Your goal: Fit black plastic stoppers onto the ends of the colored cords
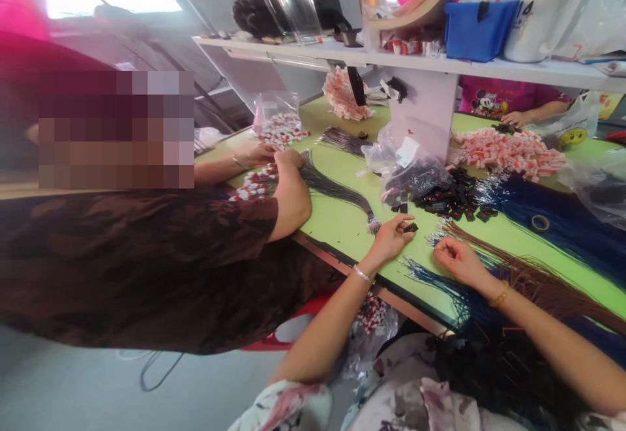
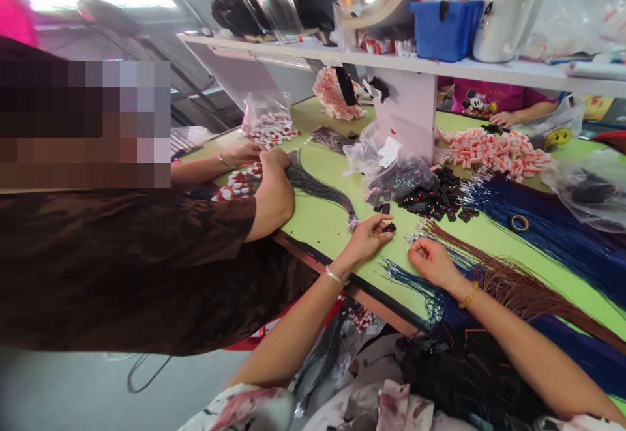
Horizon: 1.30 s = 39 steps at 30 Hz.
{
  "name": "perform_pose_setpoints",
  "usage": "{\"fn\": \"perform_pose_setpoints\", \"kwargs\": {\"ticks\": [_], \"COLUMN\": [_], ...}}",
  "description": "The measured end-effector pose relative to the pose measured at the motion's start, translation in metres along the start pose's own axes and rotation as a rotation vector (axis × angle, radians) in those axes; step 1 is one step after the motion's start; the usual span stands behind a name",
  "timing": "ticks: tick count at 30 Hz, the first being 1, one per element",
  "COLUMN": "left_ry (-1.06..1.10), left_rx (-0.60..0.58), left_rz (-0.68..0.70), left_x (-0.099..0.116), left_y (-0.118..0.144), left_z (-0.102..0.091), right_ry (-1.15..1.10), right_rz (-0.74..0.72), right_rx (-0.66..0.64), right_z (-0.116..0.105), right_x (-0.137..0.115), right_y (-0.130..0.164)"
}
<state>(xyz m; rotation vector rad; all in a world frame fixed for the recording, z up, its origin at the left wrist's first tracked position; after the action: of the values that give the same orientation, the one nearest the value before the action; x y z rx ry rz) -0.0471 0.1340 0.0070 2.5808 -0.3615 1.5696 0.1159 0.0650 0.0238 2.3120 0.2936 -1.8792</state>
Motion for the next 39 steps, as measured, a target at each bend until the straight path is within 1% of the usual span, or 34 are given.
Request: {"fn": "perform_pose_setpoints", "kwargs": {"ticks": [3,5,7,9,12,17,21,27,34,36,39], "left_ry": [0.487,0.713,0.841,0.897,0.948,1.012,1.004,0.970,0.894,0.851,0.806], "left_rx": [-0.096,-0.158,-0.182,-0.189,-0.215,-0.253,-0.255,-0.308,-0.239,-0.210,-0.139], "left_rz": [-0.165,-0.279,-0.342,-0.357,-0.360,-0.397,-0.399,-0.380,-0.374,-0.374,-0.393], "left_x": [0.002,0.006,0.011,0.014,0.015,0.013,0.012,0.015,0.017,0.015,0.013], "left_y": [0.019,0.031,0.040,0.045,0.049,0.053,0.054,0.056,0.060,0.061,0.062], "left_z": [0.017,0.030,0.037,0.042,0.047,0.054,0.055,0.056,0.053,0.054,0.053], "right_ry": [-0.016,0.004,0.041,0.084,0.134,0.142,0.139,0.149,0.109,0.134,0.246], "right_rz": [-0.041,-0.068,-0.082,-0.077,-0.059,-0.048,-0.034,-0.025,0.012,-0.010,-0.094], "right_rx": [-0.003,-0.013,-0.017,-0.011,0.003,-0.006,-0.030,-0.040,-0.079,-0.090,-0.090], "right_z": [0.001,0.002,0.002,0.002,0.000,0.000,0.002,0.003,0.006,0.007,0.007], "right_x": [-0.010,-0.014,-0.016,-0.014,-0.009,-0.003,-0.003,-0.004,0.000,-0.004,-0.013], "right_y": [0.002,0.005,0.006,0.007,0.007,0.007,0.008,0.007,0.006,0.007,0.008]}}
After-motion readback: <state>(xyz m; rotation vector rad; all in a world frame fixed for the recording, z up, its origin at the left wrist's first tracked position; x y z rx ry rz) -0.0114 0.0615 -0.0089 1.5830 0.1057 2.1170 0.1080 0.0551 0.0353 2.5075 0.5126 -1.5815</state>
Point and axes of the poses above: each hand's wrist, its own y-axis away from the middle knuckle, its own z-axis out of the palm, x = y × z, the point moved 7 cm from there along -y, towards the middle knuckle, and after that the axes turned 11 degrees about -y, right-handed, at the moved point
